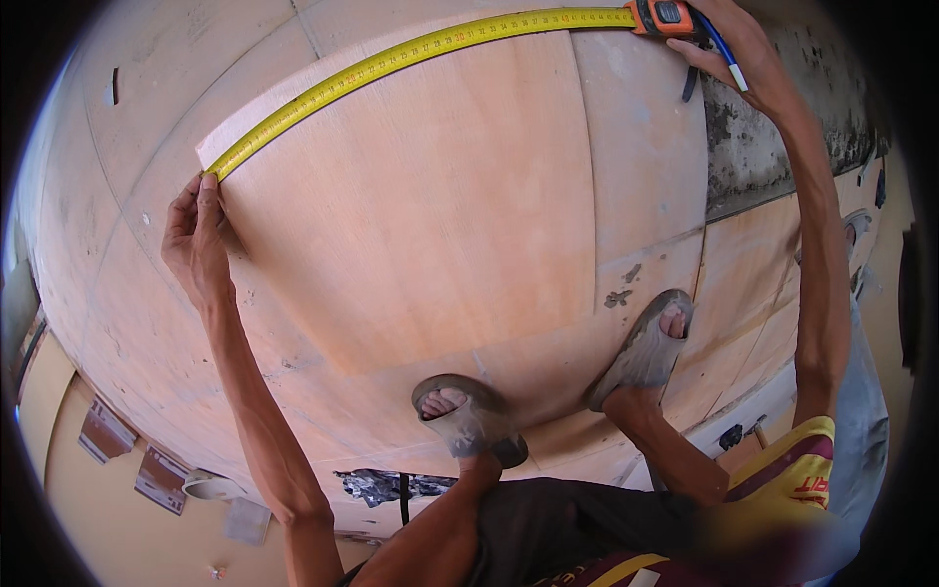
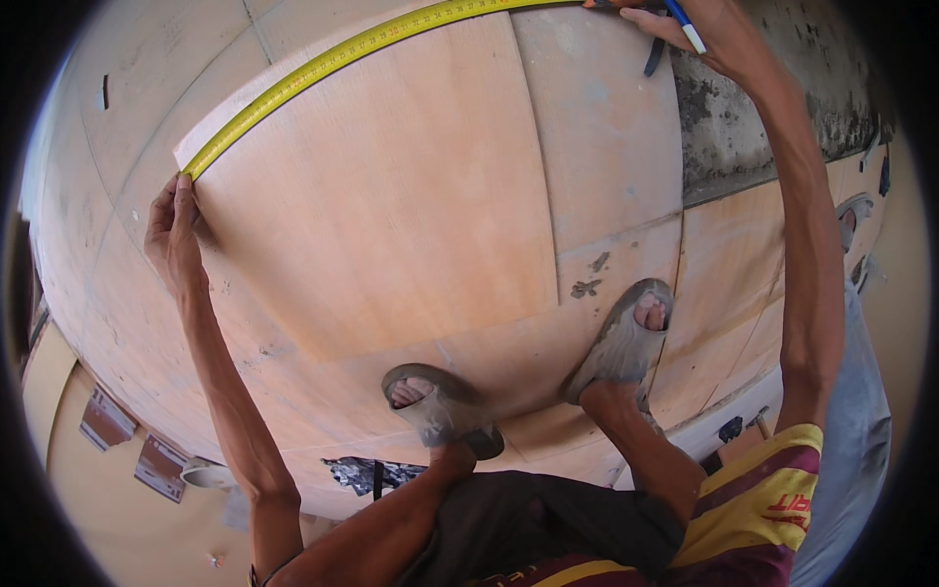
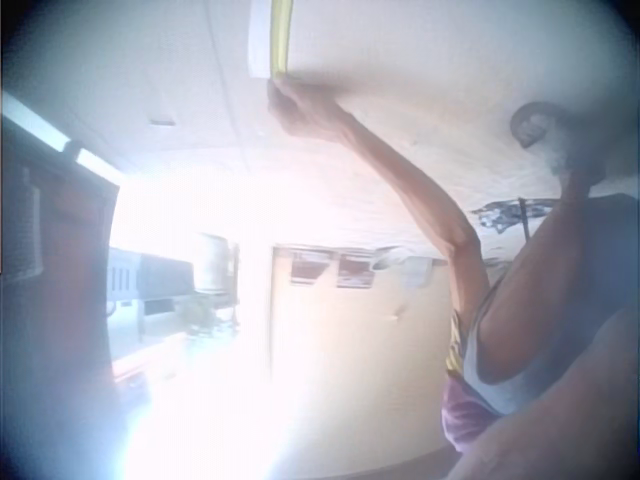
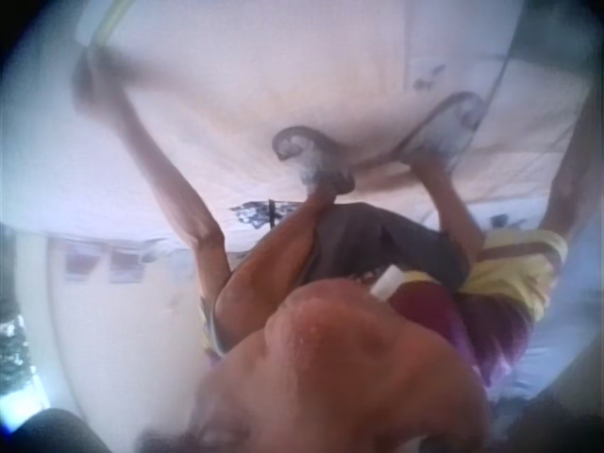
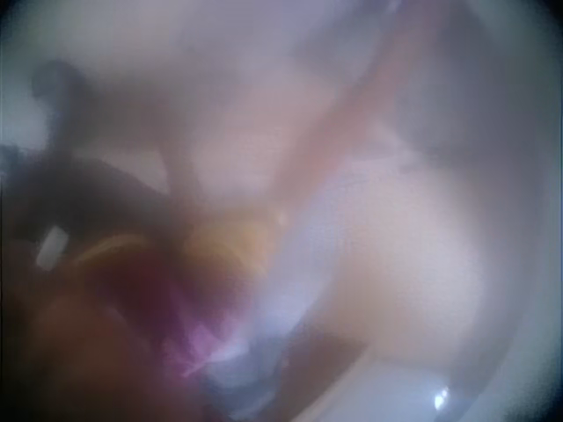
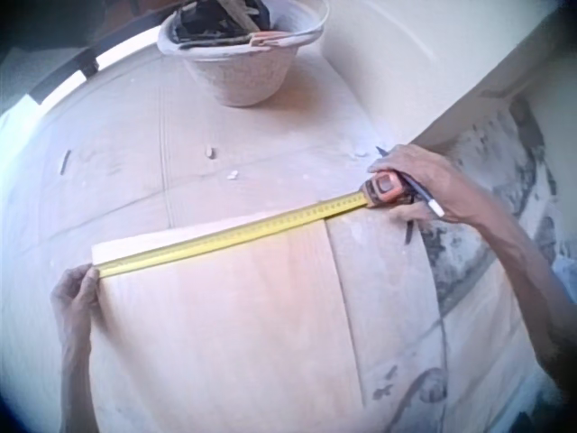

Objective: The person measures and marks a rectangular piece of plywood on the floor using a tape measure, a metal ruler, and a marker. They then move the plywood to an outdoor area and use an angle grinder to cut along the marked lines.

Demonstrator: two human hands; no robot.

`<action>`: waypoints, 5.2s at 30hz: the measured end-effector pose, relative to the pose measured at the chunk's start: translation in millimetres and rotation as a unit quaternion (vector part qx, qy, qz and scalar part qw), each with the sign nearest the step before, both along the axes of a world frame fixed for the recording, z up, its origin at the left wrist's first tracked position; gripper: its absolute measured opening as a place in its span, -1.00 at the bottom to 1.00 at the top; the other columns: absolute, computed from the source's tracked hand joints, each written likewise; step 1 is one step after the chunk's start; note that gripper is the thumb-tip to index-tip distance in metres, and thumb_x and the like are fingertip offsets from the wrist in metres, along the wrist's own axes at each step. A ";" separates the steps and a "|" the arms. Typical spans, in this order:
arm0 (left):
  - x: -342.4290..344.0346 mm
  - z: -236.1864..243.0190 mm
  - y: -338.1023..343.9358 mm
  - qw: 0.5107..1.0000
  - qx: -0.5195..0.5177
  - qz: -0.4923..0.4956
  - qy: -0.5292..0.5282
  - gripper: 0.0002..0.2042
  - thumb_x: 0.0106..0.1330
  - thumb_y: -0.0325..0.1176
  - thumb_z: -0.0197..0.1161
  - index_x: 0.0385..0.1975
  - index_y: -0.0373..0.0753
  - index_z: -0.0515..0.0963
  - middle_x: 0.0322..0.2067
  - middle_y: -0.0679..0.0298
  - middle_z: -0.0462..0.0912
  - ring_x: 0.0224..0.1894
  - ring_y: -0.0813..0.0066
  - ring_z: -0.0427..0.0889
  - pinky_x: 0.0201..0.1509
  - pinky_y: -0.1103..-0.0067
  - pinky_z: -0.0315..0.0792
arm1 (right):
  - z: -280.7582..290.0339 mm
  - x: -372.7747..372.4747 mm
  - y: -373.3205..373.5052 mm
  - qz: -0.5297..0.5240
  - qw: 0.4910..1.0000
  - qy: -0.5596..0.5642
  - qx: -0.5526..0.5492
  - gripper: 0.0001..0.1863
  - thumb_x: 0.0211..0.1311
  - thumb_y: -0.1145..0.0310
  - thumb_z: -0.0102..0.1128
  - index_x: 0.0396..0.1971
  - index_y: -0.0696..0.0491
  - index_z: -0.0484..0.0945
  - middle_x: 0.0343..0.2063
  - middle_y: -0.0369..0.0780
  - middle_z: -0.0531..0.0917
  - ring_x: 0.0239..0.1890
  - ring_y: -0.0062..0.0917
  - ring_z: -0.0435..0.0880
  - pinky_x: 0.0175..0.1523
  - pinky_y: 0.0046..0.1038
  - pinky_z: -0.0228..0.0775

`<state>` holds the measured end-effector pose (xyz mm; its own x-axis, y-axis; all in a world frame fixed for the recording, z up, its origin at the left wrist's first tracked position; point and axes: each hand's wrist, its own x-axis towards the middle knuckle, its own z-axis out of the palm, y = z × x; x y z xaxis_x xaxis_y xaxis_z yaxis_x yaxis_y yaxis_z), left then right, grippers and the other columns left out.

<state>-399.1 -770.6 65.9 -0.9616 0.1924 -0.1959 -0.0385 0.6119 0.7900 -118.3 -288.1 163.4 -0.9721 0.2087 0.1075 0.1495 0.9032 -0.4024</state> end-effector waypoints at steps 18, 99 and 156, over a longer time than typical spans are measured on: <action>7.9 0.8 -1.8 0.999 -0.036 -0.007 0.031 -0.64 0.52 -0.14 0.43 0.07 -0.32 0.72 -0.13 0.28 0.78 -0.11 0.60 0.66 0.03 0.62 0.53 | -112.2 -8.0 -131.5 -0.256 0.875 0.218 -0.348 -0.79 0.50 0.45 0.32 0.01 0.23 0.70 -0.19 -0.12 0.84 -0.30 -0.69 0.75 -0.21 -0.65 0.64; 13.3 8.2 7.1 1.000 0.006 -0.008 0.027 -0.65 0.53 -0.18 0.41 0.12 -0.32 0.71 -0.23 0.33 0.75 -0.23 0.71 0.60 -0.07 0.70 0.55 | -80.4 5.7 -76.2 -0.201 0.922 0.310 -0.115 -0.71 0.54 0.22 0.31 0.11 0.04 0.66 -0.24 -0.21 0.82 -0.28 -0.53 0.77 -0.10 -0.49 0.68; 227.8 346.6 -99.8 0.795 0.604 -0.058 0.003 -0.70 0.39 -0.56 0.39 0.03 -0.30 0.45 -0.25 -0.09 0.80 -0.23 -0.01 0.81 -0.12 0.29 0.69 | -89.0 -97.2 -614.2 0.254 0.957 0.067 -0.124 -0.47 0.26 0.11 0.34 0.12 0.11 0.51 -0.08 -0.09 0.53 0.02 -0.28 0.48 0.06 -0.13 0.23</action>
<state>-171.3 -870.4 412.6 -0.9235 0.3242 0.2049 -0.0303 -0.5942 0.8037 -215.5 -902.3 74.3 -0.9358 -0.2527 0.2459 -0.3517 0.7197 -0.5987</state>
